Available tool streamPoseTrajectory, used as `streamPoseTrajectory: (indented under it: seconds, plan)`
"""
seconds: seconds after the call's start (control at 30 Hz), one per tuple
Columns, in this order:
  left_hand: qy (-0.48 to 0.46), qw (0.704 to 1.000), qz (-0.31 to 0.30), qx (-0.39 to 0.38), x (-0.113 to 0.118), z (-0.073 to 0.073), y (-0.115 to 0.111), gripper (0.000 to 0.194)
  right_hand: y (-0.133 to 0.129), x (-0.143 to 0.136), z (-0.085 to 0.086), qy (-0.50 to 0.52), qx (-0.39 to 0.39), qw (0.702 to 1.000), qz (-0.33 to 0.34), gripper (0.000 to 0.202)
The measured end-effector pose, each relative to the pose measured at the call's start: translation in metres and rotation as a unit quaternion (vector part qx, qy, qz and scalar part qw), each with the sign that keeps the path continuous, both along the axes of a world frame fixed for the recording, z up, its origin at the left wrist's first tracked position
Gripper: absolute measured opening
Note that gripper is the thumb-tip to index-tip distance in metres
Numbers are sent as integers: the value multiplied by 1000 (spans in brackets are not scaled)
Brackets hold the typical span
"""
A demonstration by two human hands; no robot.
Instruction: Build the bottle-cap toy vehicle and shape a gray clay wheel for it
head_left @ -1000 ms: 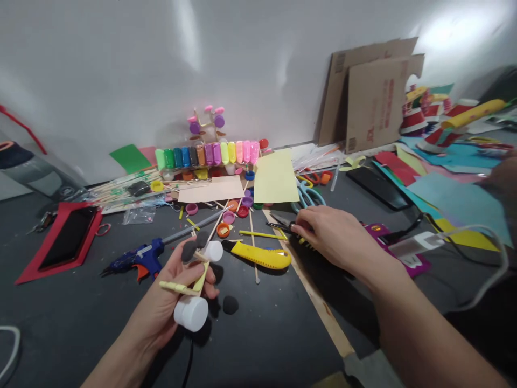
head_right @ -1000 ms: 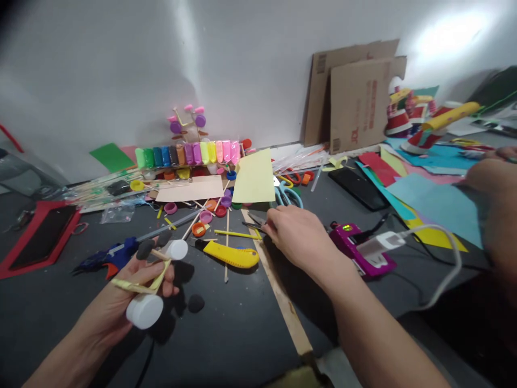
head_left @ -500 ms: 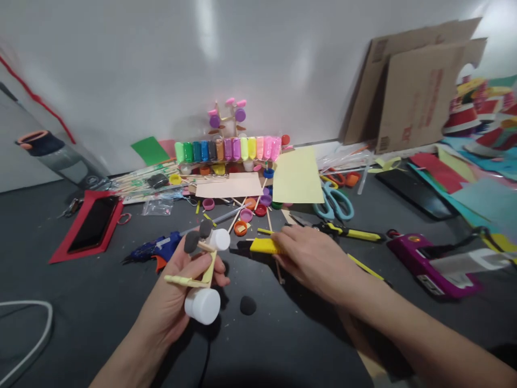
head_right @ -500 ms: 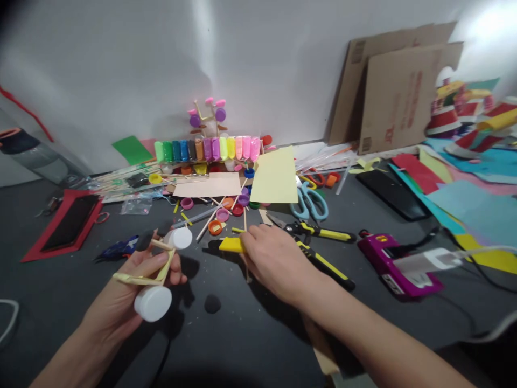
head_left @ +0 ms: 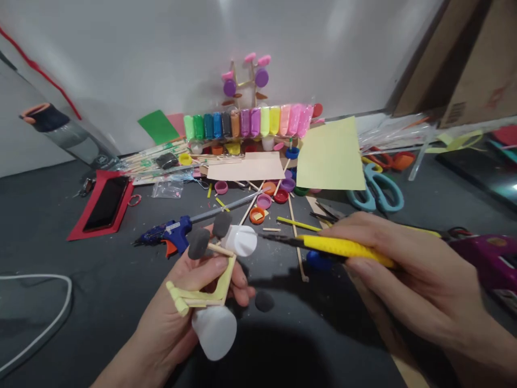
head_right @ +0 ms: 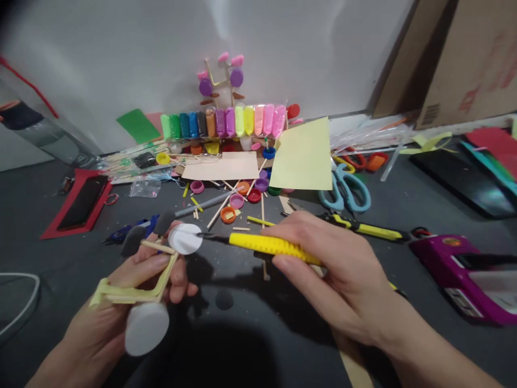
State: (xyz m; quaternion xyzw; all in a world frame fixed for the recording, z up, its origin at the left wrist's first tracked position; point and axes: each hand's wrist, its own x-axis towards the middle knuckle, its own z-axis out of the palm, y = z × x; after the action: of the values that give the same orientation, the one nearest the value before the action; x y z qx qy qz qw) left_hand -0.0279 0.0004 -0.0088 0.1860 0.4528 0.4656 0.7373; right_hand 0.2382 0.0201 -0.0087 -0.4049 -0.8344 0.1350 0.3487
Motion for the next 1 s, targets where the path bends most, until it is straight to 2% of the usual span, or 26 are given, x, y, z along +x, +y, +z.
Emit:
streamPoseTrajectory:
  seconds: [0.07, 0.23, 0.63, 0.77, 0.9, 1.0]
  plan:
    - [14, 1000, 9, -15, 0, -2, -1, 22, -4, -3, 4, -10, 9, 1000, 15, 24]
    - [34, 999, 21, -16, 1, -5, -4, 52, -9, -8, 4, -58, 45, 997, 8, 20]
    - [51, 999, -1, 0, 3, -7, -3, 57, -13, -7, 8, -130, 108, 986, 7, 19]
    - [56, 998, -3, -37, 4, -1, -2, 66, -15, -4, 5, -114, 104, 988, 12, 22]
    - [68, 996, 29, -40, 7, 3, -5, 60, -13, -4, 1, -106, 85, 991, 8, 23]
    - [58, 998, 14, -30, 7, 3, -5, 61, -13, -5, 1, -111, 86, 990, 18, 23]
